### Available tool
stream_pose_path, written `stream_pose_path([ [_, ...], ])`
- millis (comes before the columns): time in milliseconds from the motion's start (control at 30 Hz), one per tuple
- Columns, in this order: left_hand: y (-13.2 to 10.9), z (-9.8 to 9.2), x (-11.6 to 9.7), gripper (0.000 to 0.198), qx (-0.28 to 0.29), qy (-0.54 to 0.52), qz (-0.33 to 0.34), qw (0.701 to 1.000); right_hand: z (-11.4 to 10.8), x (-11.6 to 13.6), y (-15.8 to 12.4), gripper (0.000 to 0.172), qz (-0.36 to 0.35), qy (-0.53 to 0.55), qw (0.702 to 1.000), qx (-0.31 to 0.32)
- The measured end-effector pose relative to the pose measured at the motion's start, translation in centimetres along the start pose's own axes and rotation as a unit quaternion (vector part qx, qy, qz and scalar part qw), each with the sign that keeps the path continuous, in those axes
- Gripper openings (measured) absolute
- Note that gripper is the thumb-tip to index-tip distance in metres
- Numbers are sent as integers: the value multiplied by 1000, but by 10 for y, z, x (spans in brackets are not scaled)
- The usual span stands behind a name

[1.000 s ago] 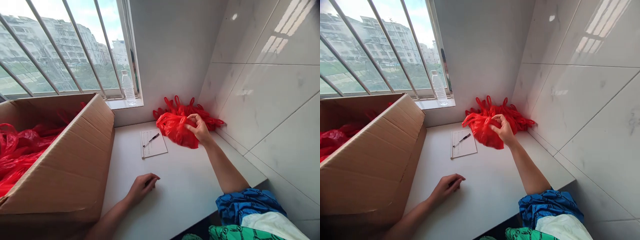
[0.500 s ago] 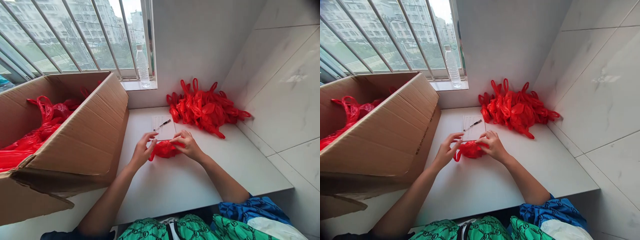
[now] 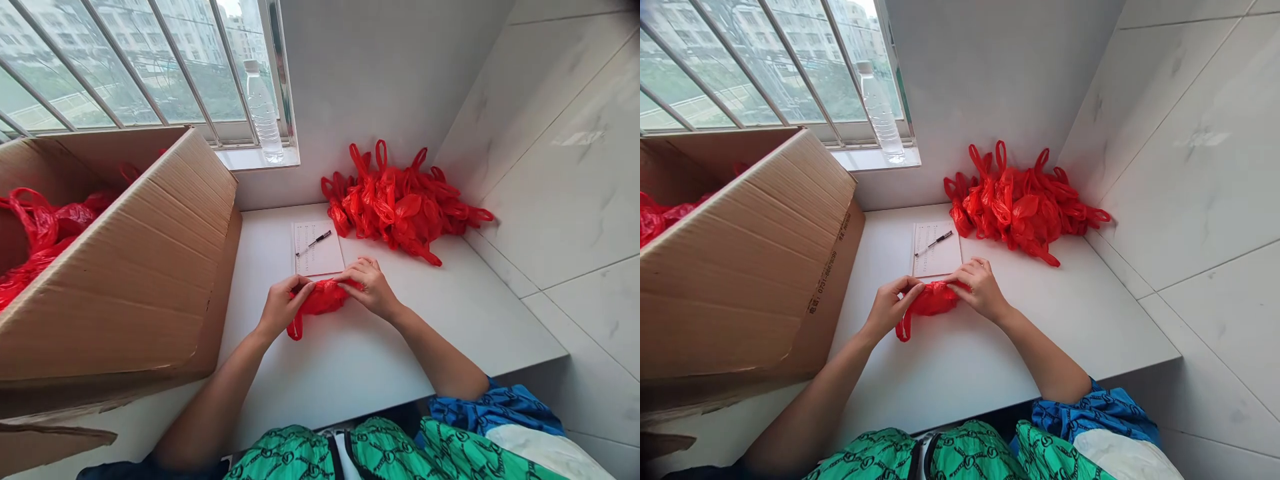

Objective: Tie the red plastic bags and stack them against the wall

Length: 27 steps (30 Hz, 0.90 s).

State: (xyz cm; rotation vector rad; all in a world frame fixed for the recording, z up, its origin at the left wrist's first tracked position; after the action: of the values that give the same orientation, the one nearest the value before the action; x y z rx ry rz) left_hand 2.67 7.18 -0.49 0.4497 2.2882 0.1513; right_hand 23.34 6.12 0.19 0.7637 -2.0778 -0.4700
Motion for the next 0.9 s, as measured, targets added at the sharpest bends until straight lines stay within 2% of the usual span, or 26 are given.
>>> stream_pose_path([
  [200,-3,1,2,27,3,-11,4,1000,3,-3,0,12,14,15,999,30],
  [300,-2,-5,3,28,-7,-9,11,1000,-6,-4,1,13,8,12,999,37],
  [400,1,-21,15,28,-63,-11,-7,998,-31,-11,1,12,28,6,1000,0],
  [500,4,-38,32,28,-130,-32,-52,990,-56,-19,-4,7,77,22,996,-44],
  [600,2,-46,34,25,-165,-35,-75,983,-58,-20,-8,7,126,63,990,-18],
  [633,0,-47,28,24,-170,-31,-62,983,-54,-19,-9,9,139,76,987,-3],
  [700,-4,-44,10,26,-159,-11,4,987,-44,-12,-9,14,153,99,983,19],
  [800,-11,-26,-24,38,-69,81,152,983,-27,2,-6,25,127,120,983,52],
  [867,-16,-11,-37,45,-8,153,223,963,-18,12,-4,29,91,125,985,78],
  [900,-17,-6,-40,41,5,178,245,953,-15,15,-3,30,75,126,985,89],
])
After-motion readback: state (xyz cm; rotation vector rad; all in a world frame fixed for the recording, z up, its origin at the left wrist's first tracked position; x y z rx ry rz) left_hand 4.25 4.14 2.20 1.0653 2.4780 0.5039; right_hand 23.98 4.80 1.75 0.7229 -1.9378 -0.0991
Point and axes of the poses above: each hand's wrist, its own y-axis towards the middle knuckle, its own z-axis out of the palm, x = y × z, the point moved 5 cm from there along y, towards the middle knuckle, and after that the axes turned 11 degrees about y, right-handed, at the moved point
